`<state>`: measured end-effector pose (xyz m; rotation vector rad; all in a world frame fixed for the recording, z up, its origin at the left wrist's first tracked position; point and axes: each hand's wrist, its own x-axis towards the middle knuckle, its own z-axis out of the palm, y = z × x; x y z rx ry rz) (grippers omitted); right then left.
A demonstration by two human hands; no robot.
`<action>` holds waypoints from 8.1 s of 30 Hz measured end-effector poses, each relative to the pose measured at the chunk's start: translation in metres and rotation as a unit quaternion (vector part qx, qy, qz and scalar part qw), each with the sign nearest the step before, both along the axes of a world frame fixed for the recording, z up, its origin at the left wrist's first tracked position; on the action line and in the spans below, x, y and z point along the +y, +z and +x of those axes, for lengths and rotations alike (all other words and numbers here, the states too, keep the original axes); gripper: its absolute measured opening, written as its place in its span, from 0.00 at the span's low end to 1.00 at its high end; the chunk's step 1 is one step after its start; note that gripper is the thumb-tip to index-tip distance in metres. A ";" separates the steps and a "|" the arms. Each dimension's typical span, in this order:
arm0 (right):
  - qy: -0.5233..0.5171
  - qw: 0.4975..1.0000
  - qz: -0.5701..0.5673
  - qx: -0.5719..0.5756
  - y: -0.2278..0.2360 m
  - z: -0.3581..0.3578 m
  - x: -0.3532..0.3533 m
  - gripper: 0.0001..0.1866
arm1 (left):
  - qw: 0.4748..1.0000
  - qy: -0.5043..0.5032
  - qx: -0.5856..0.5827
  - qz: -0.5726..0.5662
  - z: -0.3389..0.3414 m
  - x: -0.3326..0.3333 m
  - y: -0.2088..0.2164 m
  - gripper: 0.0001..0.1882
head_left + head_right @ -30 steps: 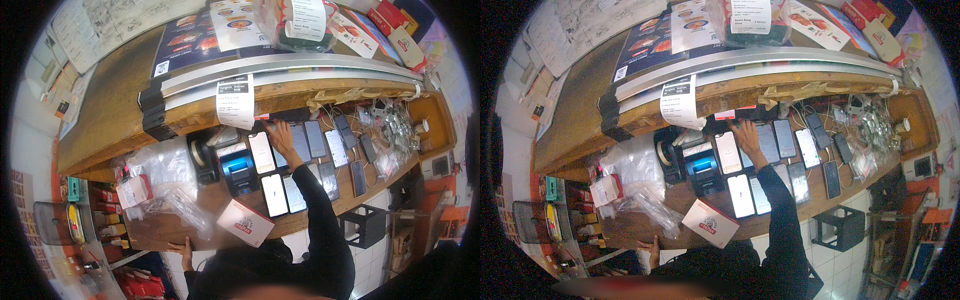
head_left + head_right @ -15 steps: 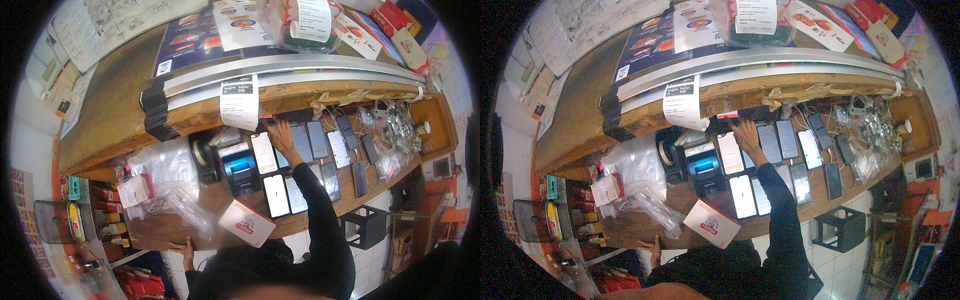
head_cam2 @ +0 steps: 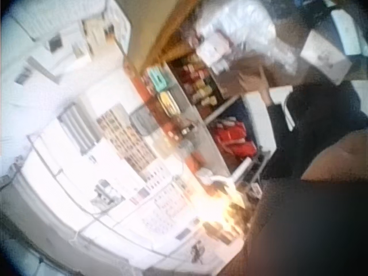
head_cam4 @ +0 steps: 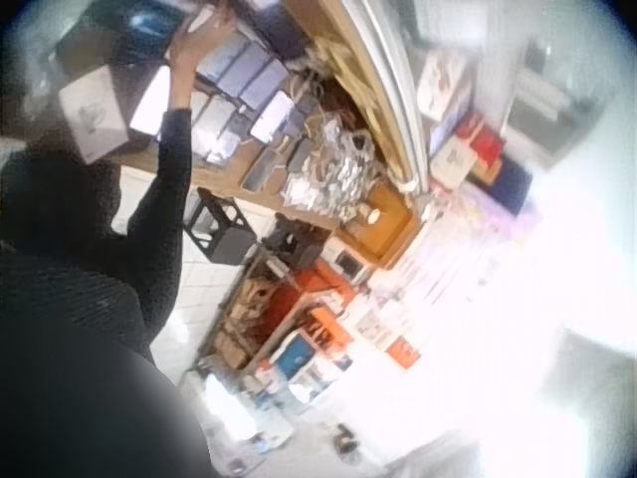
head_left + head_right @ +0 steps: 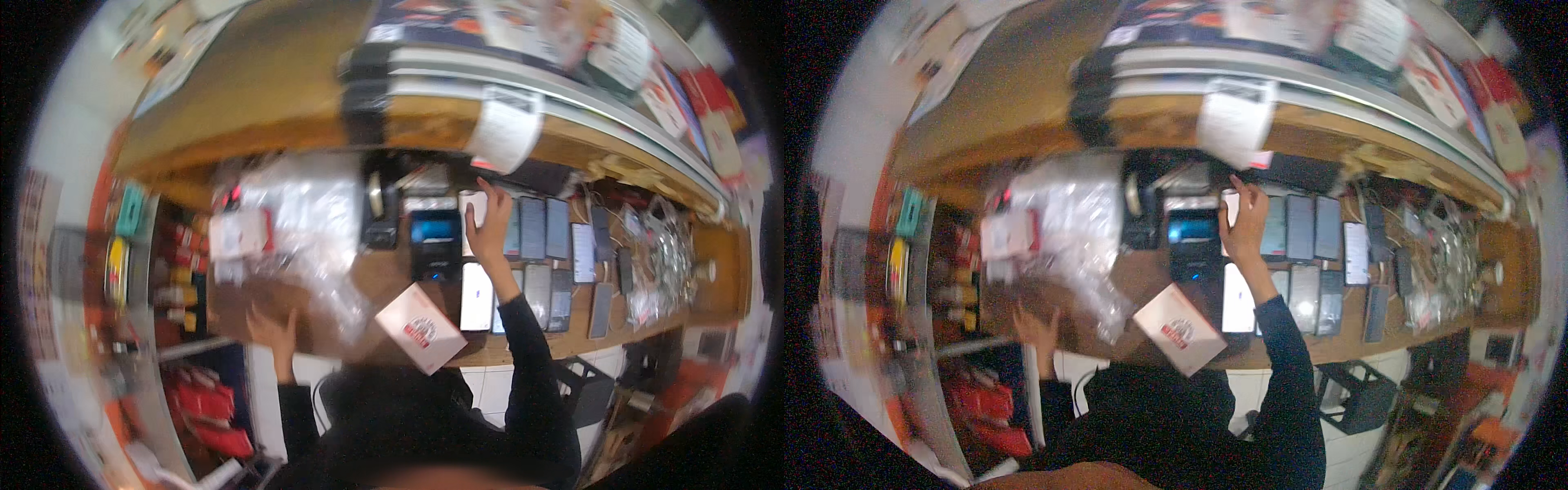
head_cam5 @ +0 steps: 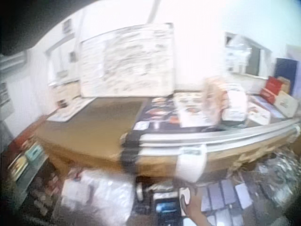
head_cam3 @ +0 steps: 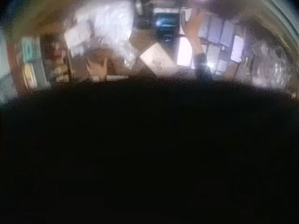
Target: The person scoops cooked rice from a large pot into small plastic cups, wraps each cup in pink paper, and places them into a cardboard box. They then cut fried chicken pieces with scissors and add them to the box before sealing it and placing it into a plastic bag.
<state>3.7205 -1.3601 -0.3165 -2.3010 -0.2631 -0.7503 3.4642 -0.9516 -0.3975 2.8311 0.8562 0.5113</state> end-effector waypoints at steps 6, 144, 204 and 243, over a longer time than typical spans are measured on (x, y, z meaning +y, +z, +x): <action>0.390 0.870 0.189 0.235 0.044 -0.163 0.161 0.15 | 0.986 -0.075 -0.048 -0.141 0.107 0.027 -0.006 0.41; 0.068 0.938 0.176 0.290 -0.168 -0.265 0.252 0.15 | 0.774 -0.618 0.129 -0.049 -0.005 0.053 0.096 0.49; 0.292 0.921 -0.225 0.125 -0.027 -0.213 0.263 0.23 | 0.894 -0.228 -0.031 -0.384 0.005 0.024 0.124 0.09; 0.447 0.810 -0.307 0.224 0.031 -0.225 0.308 0.56 | 0.531 -0.082 0.046 -0.842 -0.003 0.102 0.006 0.25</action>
